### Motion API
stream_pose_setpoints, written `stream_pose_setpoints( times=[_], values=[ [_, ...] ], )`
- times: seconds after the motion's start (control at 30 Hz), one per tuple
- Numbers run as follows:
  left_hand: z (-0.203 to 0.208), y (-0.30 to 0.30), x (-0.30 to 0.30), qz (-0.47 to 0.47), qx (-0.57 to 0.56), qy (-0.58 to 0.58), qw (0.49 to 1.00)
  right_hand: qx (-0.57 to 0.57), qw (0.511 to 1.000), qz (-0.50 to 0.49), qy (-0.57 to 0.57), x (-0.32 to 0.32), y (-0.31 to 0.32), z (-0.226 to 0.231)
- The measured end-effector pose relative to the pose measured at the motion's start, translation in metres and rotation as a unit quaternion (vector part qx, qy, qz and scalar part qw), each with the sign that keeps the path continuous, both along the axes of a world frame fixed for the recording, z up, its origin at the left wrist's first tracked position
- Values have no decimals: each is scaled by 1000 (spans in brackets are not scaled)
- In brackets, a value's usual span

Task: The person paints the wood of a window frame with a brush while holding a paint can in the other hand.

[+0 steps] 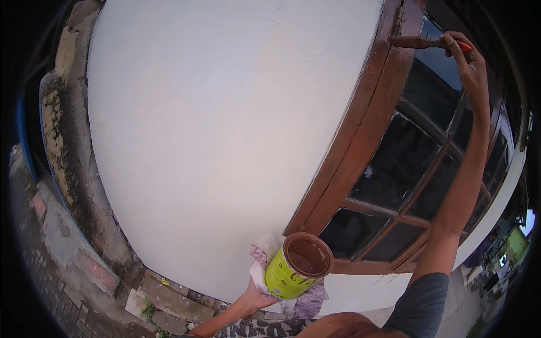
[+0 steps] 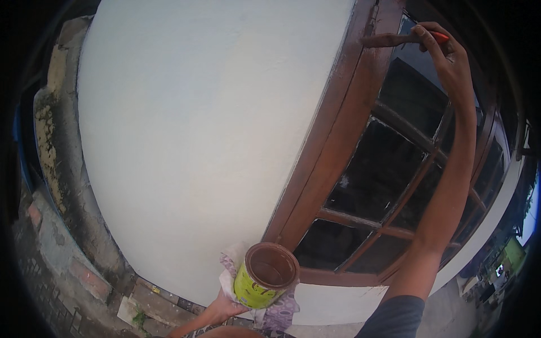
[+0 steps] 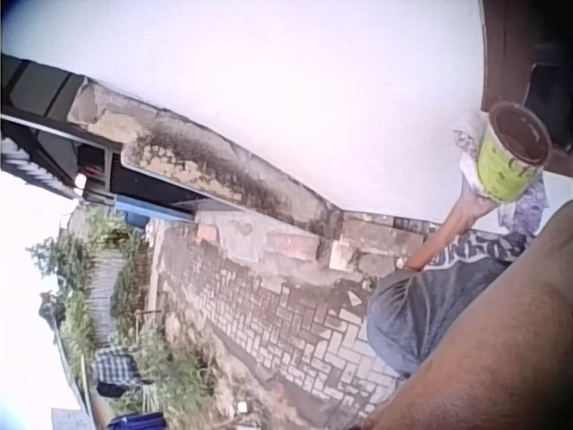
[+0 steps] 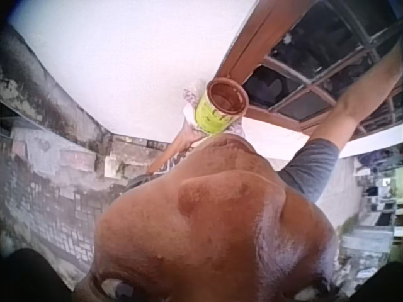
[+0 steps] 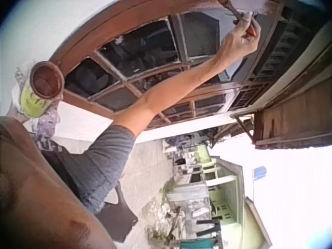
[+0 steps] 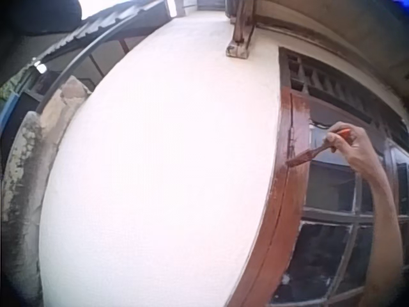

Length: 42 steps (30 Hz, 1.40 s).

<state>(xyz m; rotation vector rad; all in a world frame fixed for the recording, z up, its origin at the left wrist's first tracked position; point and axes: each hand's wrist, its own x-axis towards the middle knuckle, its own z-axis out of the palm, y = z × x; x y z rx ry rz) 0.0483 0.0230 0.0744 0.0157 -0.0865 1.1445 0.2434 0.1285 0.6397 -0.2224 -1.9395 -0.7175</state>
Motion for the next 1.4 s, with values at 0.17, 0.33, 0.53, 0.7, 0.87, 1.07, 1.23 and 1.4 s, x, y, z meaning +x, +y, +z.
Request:
stream_pose_setpoints(
  times=[0.17,0.33,0.53,0.7,0.87,1.07,1.23,1.4],
  values=[
    [-30,14,6,117,124,189,967,98,995,11,-28,-15,14,30],
    [-22,12,9,56,75,86,992,194,980,-48,14,-23,4,30],
    [-24,10,4,1,96,-21,995,284,949,-86,-108,-28,12,-7],
    [2,-3,2,34,65,38,997,59,998,24,7,-28,13,13],
    [9,-24,0,302,231,519,765,140,983,25,119,-38,19,28],
    [24,-27,-2,257,199,468,822,90,986,-10,139,-39,20,-6],
    [23,-28,0,238,234,390,858,79,979,41,183,-35,21,-2],
    [20,-31,3,357,271,565,692,51,985,10,167,-33,21,-3]
  ],
)
